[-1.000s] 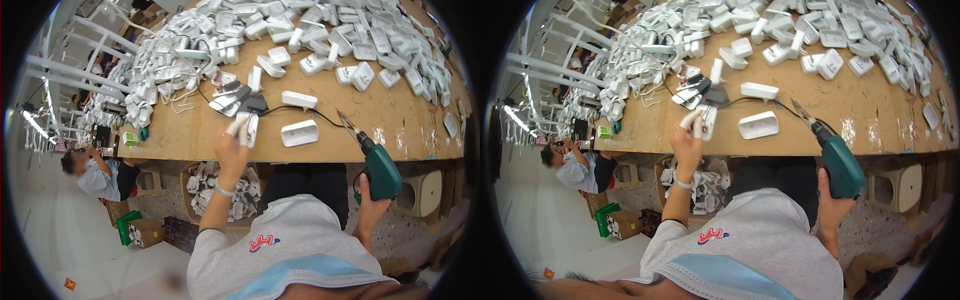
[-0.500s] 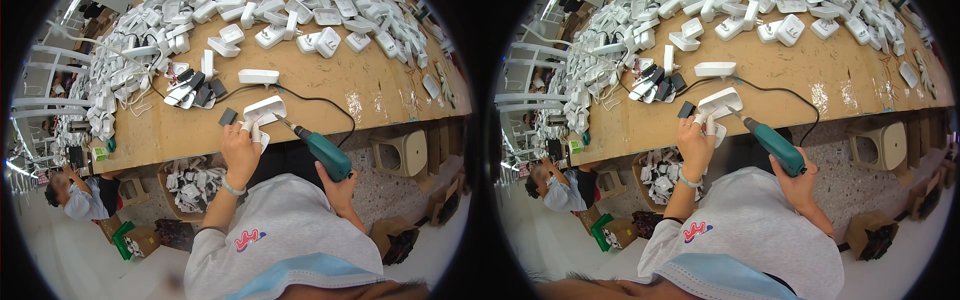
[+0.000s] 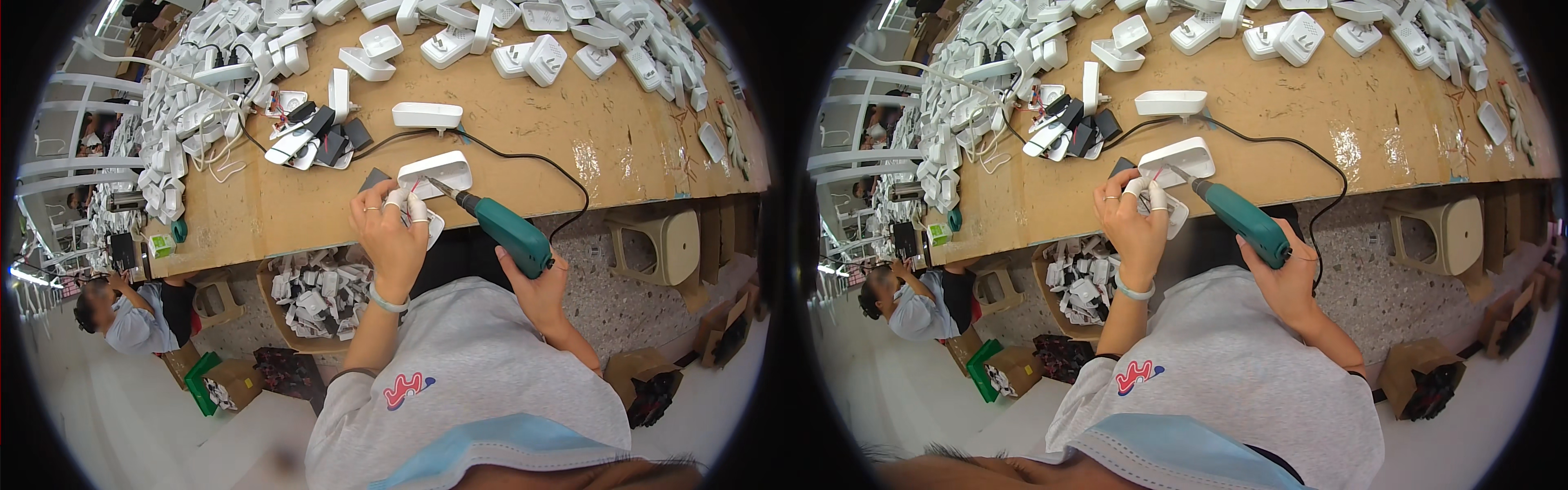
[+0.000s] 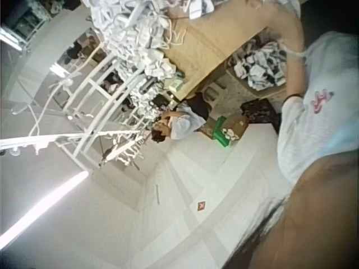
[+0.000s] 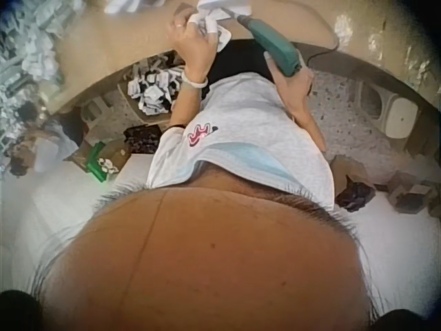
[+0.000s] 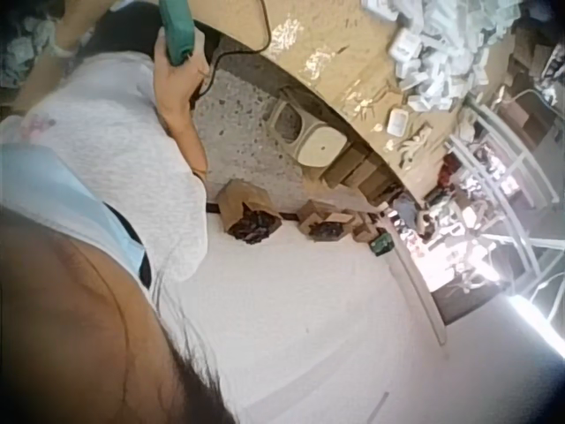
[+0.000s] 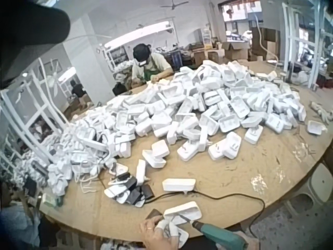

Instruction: Assemble electronic components into plastic housings using an electric screwdriver.

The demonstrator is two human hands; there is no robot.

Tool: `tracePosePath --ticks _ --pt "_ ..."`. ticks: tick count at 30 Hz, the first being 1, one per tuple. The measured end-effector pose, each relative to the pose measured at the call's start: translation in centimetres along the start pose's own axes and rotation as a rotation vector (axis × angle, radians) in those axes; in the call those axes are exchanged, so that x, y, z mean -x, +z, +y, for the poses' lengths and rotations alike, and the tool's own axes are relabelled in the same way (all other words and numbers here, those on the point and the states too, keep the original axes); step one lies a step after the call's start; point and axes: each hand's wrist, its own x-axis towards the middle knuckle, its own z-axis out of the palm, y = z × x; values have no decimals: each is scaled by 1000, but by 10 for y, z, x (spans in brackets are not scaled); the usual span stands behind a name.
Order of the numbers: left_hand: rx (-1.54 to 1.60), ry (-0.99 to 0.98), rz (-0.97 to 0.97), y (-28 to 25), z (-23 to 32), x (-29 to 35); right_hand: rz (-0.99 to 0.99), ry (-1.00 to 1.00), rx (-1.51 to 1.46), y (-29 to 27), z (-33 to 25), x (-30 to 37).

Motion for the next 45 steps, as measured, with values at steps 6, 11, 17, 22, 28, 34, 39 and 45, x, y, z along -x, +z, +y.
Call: tracePosePath --ticks 6,11,17,22,28,34,39,45 --pt "-20 0 0 3 0 3 -16 23 -13 5 5 -2" --pt "-21 -9 -7 3 2 4 -11 6 -9 6 3 -5" --pt "-22 -26 -10 5 1 5 -33 -8 12 4 1 -8" --pt "-26 -34 -13 4 2 4 -46 2 28 3 4 -9" --pt "-45 -30 -13 5 3 4 -31 -31 29 4 2 -10" --pt "-57 -28 -8 5 4 4 -48 4 21 3 5 -10" --pt "-68 -29 -5 6 5 3 -35 -37 25 3 7 -10" --pt "-76 -28 -12 5 6 3 -21 -38 45 -1 1 -6"
